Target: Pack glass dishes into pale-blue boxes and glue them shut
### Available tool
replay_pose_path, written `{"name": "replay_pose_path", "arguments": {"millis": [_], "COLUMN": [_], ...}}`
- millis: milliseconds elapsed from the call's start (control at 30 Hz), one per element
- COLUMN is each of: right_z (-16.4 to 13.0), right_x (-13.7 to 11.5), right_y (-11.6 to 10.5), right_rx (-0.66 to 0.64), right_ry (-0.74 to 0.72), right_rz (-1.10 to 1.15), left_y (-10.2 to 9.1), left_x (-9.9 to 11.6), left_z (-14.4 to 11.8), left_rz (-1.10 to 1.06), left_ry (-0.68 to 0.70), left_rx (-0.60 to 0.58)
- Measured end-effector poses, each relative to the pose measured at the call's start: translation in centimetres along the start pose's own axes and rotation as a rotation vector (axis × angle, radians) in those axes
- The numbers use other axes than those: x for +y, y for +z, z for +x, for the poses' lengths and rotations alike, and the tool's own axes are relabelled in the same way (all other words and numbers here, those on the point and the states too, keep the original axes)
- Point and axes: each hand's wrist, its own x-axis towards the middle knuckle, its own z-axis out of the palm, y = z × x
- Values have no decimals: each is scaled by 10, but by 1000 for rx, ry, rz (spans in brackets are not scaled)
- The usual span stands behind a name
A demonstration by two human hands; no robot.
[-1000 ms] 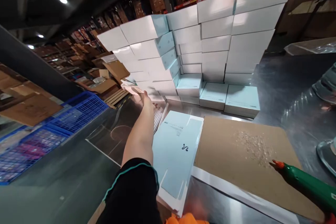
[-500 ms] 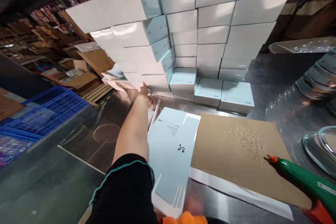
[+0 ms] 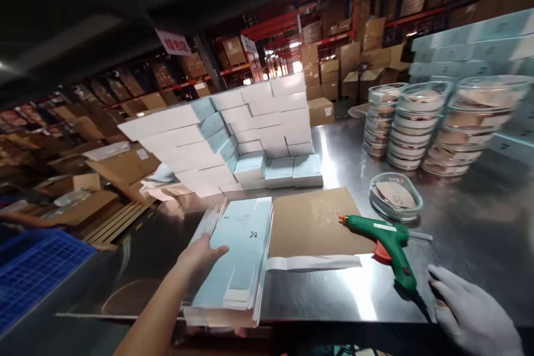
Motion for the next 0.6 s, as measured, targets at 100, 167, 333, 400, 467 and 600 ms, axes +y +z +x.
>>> {"name": "replay_pose_path", "arguments": {"millis": [100,167,333,400,467,600], "right_z": [-1,3,36,59,83,113], "right_x": [-10,-17,-49,-73,-100,-140], "right_y": [-1,-2,3,5,1,-26], "right_rx": [24,25,-59,-99,-121,-58], "right_ry": [-64,40,323,413,484,443], "right_rz": [-130,-107,409,765,1102,1375], "left_y": [-1,-12,-26,-13,10,66], "left_x": [1,8,60,93,123,148], "left_z": [-13,-27,-93,-127,-158,-193], "left_rz": [36,-18,-714,-909,-996,-1117], "left_ry": [-68,-70,79,197,352,611], "left_rx": [152,237,135,46,-85,-425]}}
